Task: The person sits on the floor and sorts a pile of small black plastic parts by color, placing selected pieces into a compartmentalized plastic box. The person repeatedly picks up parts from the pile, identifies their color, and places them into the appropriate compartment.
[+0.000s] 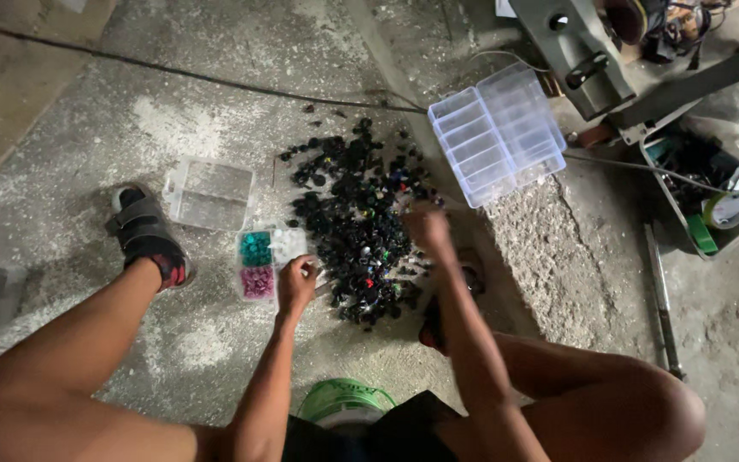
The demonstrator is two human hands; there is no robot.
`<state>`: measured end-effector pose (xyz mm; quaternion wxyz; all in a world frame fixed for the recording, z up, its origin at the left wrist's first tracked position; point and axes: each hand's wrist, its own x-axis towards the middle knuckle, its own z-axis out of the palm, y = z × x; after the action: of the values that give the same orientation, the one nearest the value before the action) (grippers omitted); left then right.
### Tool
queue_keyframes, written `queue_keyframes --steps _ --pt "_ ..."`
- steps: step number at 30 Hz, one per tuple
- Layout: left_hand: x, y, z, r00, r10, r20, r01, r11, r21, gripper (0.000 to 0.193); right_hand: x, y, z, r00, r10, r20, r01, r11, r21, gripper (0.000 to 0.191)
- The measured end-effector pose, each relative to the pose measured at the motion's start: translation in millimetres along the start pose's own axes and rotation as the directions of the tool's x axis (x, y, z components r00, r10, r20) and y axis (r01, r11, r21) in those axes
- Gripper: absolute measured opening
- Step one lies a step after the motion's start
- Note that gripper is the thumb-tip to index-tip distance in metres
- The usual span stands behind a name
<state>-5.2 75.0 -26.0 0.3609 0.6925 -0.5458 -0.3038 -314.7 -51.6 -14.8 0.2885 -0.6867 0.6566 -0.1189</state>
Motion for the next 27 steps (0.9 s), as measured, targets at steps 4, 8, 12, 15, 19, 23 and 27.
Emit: queue_keyframes --steps 4,8,12,15,19,23,27 --pt "1 0 20 0.997 -0.080 0.008 0.080 0.971 -0.224 0.021 -19 -85 68 0.992 -0.118 -0.053 0.128 0.950 0.285 0.037" --pt "-7 81 62 0.939 -0.239 0.249 0.344 0.598 -0.724 0.028 -39 -113 80 0.997 0.001 0.079 -0.007 0.997 0.078 0.039" --pt "3 207 11 0.875 0.214 0.435 0.124 0.770 -0.626 0.028 -41 -119 79 0.990 0.092 0.107 -0.090 0.996 -0.021 0.041" --pt "59 167 -109 0.976 0.015 0.219 -0.021 0.999 0.028 0.028 -29 -120 82 0.998 0.028 0.048 -0.029 1.000 0.012 0.041" --pt "130 -5 -229 0.794 -0.587 -0.158 0.496 0.476 0.726 0.027 -15 -123 90 0.999 -0.021 0.045 0.022 1.000 -0.019 0.029" --pt "134 -76 -217 0.745 -0.655 -0.126 0.507 0.434 0.745 0.027 -6 -126 94 0.996 0.065 0.054 -0.061 0.996 -0.071 0.031" --pt "137 -55 -220 0.732 -0.674 -0.103 0.500 0.428 0.753 0.027 4 -129 97 1.000 0.018 0.003 -0.017 0.996 -0.090 0.034"
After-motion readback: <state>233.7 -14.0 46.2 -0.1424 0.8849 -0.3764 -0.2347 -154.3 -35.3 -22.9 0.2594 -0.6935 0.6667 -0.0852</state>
